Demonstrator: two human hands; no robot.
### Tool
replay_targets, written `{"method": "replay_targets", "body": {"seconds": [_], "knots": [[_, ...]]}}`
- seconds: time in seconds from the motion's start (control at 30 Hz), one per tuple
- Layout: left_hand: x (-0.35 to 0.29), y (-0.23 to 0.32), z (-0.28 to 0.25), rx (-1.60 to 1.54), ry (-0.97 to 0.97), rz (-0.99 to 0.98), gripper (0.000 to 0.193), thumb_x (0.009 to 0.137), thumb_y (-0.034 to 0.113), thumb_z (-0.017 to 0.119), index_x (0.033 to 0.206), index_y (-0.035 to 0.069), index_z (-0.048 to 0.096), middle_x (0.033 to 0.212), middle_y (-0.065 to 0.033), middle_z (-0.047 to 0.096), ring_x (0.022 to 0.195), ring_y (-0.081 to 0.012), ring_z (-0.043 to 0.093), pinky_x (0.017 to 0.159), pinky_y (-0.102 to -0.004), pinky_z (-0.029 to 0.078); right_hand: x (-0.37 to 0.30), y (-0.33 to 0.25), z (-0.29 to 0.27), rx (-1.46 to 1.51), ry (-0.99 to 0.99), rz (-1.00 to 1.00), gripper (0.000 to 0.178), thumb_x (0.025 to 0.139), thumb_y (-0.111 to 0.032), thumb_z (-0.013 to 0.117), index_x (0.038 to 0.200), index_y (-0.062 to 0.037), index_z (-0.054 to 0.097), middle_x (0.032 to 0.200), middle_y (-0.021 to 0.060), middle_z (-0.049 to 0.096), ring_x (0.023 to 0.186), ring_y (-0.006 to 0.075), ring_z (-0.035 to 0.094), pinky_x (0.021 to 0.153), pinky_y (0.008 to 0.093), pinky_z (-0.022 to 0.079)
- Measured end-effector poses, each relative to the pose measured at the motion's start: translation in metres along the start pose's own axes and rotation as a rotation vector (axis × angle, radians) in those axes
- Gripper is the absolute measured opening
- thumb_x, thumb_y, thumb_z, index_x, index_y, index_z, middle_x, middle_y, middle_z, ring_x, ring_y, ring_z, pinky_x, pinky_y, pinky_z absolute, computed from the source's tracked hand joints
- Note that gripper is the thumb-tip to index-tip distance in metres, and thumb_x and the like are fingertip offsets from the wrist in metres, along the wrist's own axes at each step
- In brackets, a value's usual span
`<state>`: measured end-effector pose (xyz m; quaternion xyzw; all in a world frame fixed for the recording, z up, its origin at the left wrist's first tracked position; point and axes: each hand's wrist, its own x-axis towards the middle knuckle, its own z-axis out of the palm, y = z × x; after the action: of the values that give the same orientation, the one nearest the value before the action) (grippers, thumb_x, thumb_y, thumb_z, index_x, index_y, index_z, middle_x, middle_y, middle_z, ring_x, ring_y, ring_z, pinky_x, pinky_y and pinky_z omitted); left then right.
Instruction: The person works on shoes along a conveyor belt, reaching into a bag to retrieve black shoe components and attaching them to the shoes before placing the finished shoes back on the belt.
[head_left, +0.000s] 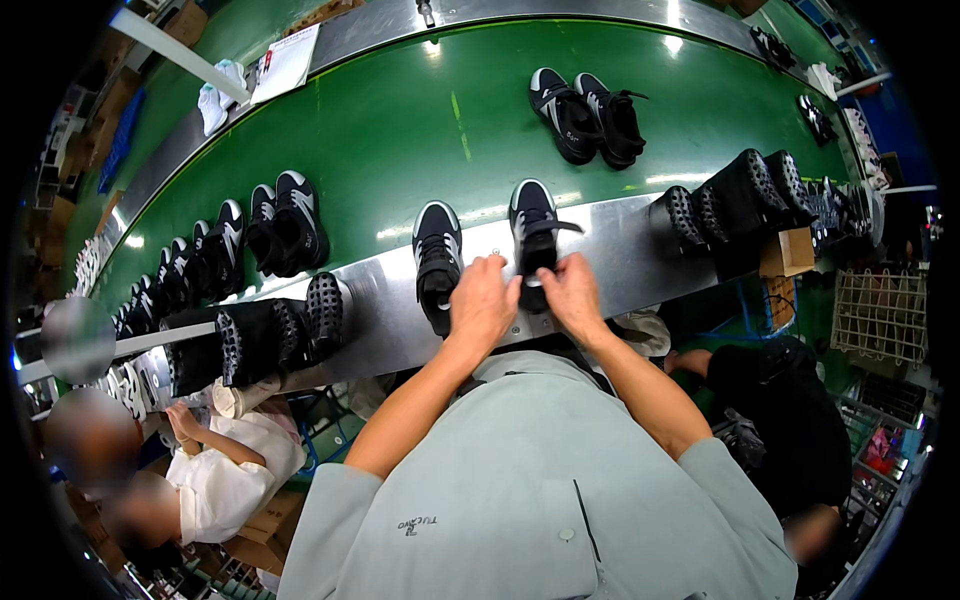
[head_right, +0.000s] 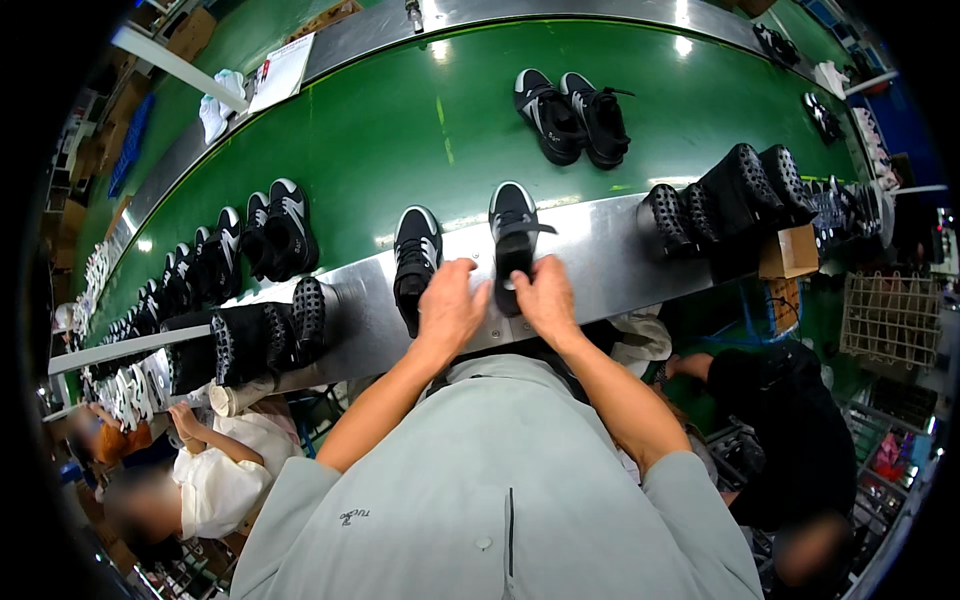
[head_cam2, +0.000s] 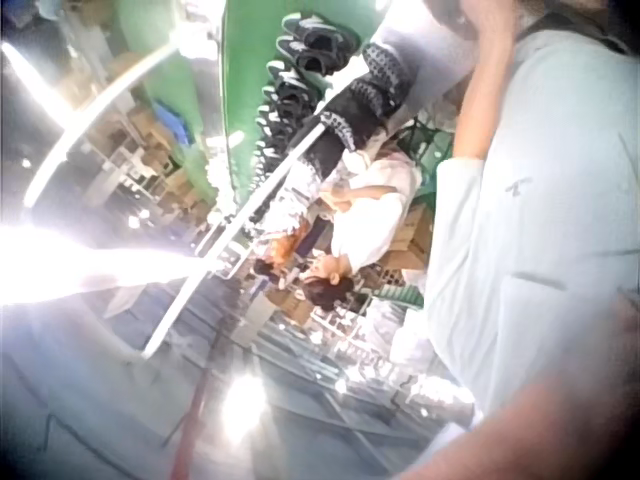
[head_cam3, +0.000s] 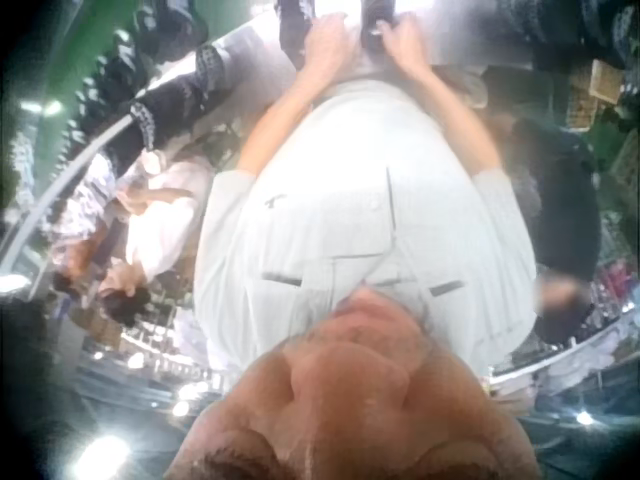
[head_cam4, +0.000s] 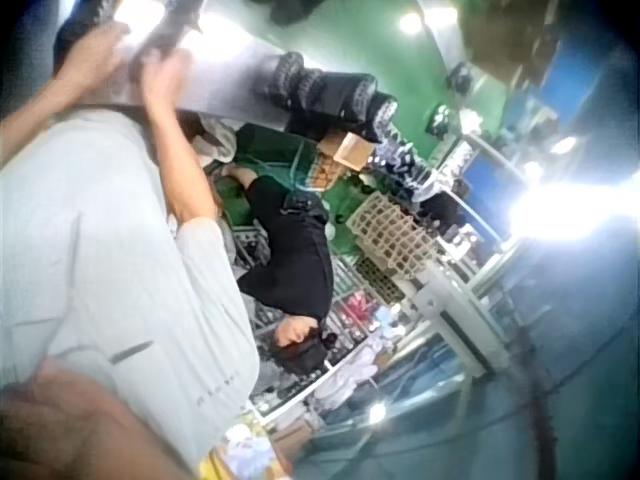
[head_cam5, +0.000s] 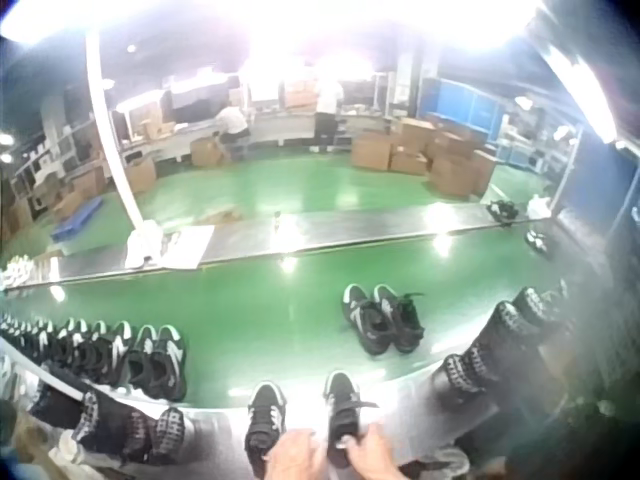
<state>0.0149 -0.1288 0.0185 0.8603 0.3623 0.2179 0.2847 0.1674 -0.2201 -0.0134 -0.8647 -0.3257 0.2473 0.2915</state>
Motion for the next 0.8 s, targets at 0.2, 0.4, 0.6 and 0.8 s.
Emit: {"method": "replay_targets", "body": {"seconds": [0.2, 0.4, 0.6, 0.8], "knots": [[0.028, -0.028, 0.032, 0.007, -0.079, -0.017, 0.016, 0.086, 0.003, 0.066, 0.098, 0.003, 0.056, 0.096, -0.0187, 0.059, 0.09, -0.0403, 0.062, 0.076, -0.0507, 0.051, 0.002, -0.036, -0.019, 0.004, 0.174, -0.418, 0.036, 0.088, -0.023, 0.075, 0.114, -0.0056, 0.057, 0.101, 0.016, 0.062, 0.087, 0.0396, 0.064, 0.075, 0.0469, 0.053], [0.027, -0.027, 0.043, -0.015, 0.062, -0.166, 0.017, 0.084, 0.002, 0.068, 0.096, 0.002, 0.056, 0.095, -0.0186, 0.058, 0.087, -0.0407, 0.061, 0.075, -0.0494, 0.05, 0.021, -0.01, 0.004, -0.256, 0.048, -0.745, 0.028, 0.079, -0.007, 0.067, 0.106, -0.0115, 0.063, 0.091, 0.0108, 0.054, 0.085, 0.0336, 0.062, 0.072, 0.0437, 0.054], [0.016, 0.014, 0.008, 0.21, 0.047, 0.071, 0.036, 0.078, 0.003, 0.071, 0.114, 0.005, 0.065, 0.104, -0.0127, 0.056, 0.105, -0.0354, 0.056, 0.087, -0.0447, 0.049, -0.003, -0.008, -0.013, 0.085, 0.305, -0.691, 0.018, 0.084, -0.016, 0.071, 0.094, -0.0048, 0.061, 0.09, 0.0119, 0.06, 0.084, 0.0349, 0.064, 0.069, 0.0454, 0.054], [0.038, -0.006, 0.017, 0.235, -0.252, 0.527, 0.025, 0.076, 0.004, 0.066, 0.101, 0.001, 0.069, 0.107, -0.0119, 0.062, 0.099, -0.0309, 0.059, 0.085, -0.0392, 0.052, -0.005, -0.005, 0.013, 0.439, -0.369, 0.282, 0.033, 0.094, -0.027, 0.062, 0.085, 0.0039, 0.058, 0.073, 0.0187, 0.068, 0.064, 0.0266, 0.072, 0.059, 0.0375, 0.058]]}}
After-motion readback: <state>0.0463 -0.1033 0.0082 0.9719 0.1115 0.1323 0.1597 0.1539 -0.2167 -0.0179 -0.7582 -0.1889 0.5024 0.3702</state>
